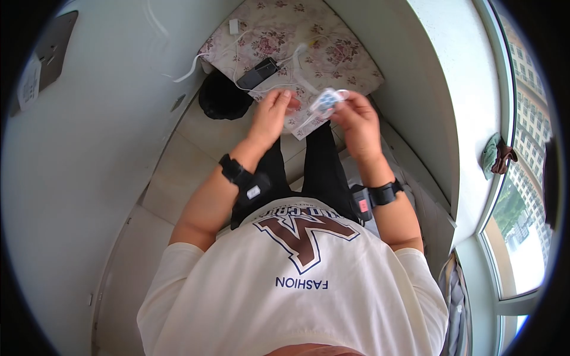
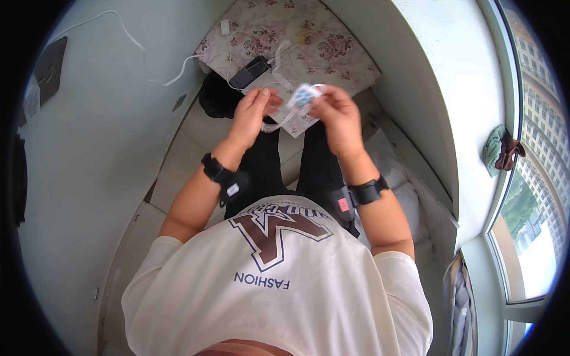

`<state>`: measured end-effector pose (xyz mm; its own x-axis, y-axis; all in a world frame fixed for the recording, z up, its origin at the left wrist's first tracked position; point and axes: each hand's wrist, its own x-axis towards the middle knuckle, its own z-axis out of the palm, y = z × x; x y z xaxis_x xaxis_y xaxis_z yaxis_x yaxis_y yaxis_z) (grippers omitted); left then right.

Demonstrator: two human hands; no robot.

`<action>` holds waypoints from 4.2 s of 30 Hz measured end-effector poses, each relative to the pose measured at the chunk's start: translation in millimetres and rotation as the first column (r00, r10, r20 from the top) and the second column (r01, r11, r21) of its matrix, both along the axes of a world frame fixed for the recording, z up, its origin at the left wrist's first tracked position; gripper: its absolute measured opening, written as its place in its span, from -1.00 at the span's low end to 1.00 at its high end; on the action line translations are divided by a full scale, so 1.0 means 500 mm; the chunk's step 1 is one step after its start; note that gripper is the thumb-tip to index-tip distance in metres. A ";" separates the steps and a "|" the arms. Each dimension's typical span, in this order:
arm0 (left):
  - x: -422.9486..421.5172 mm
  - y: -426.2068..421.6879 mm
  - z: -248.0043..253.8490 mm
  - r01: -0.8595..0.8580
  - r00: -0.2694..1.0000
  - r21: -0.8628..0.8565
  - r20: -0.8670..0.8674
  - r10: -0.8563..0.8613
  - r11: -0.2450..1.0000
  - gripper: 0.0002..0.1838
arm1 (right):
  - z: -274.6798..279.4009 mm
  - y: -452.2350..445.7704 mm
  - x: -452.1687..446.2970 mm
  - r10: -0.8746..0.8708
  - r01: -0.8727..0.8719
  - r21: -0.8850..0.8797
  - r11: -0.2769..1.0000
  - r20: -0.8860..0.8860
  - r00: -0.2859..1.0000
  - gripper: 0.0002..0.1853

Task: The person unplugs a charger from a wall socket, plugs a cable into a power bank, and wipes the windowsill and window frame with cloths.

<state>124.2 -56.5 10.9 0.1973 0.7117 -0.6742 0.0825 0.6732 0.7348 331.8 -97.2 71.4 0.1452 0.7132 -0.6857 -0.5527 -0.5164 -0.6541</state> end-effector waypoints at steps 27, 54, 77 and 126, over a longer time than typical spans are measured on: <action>-0.020 0.145 0.184 0.465 0.831 0.778 -0.548 0.094 0.423 -0.26 | 0.066 0.025 0.047 -0.051 0.089 0.107 0.990 -0.320 0.946 -0.66; -0.339 -0.089 0.778 -0.285 0.937 0.795 0.349 -0.020 0.535 -0.11 | 0.303 0.022 0.204 0.080 -0.096 0.282 0.955 0.069 0.994 -0.72; -0.089 -0.049 0.661 0.326 0.812 0.793 -0.514 0.277 0.514 -0.30 | 0.520 0.067 -0.007 0.413 -0.516 0.558 0.650 0.311 0.856 -0.70; -0.207 -0.062 0.522 0.091 0.873 0.266 0.442 -0.206 0.960 -0.15 | 0.353 0.250 -0.053 -0.367 0.354 -0.141 0.925 -0.579 0.728 -0.77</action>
<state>20.6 -87.4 271.9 0.5600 0.7720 -0.3007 -0.2184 0.4877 0.8453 305.3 28.0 247.8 -0.0447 0.6765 -0.7351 -0.9691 -0.2079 -0.1325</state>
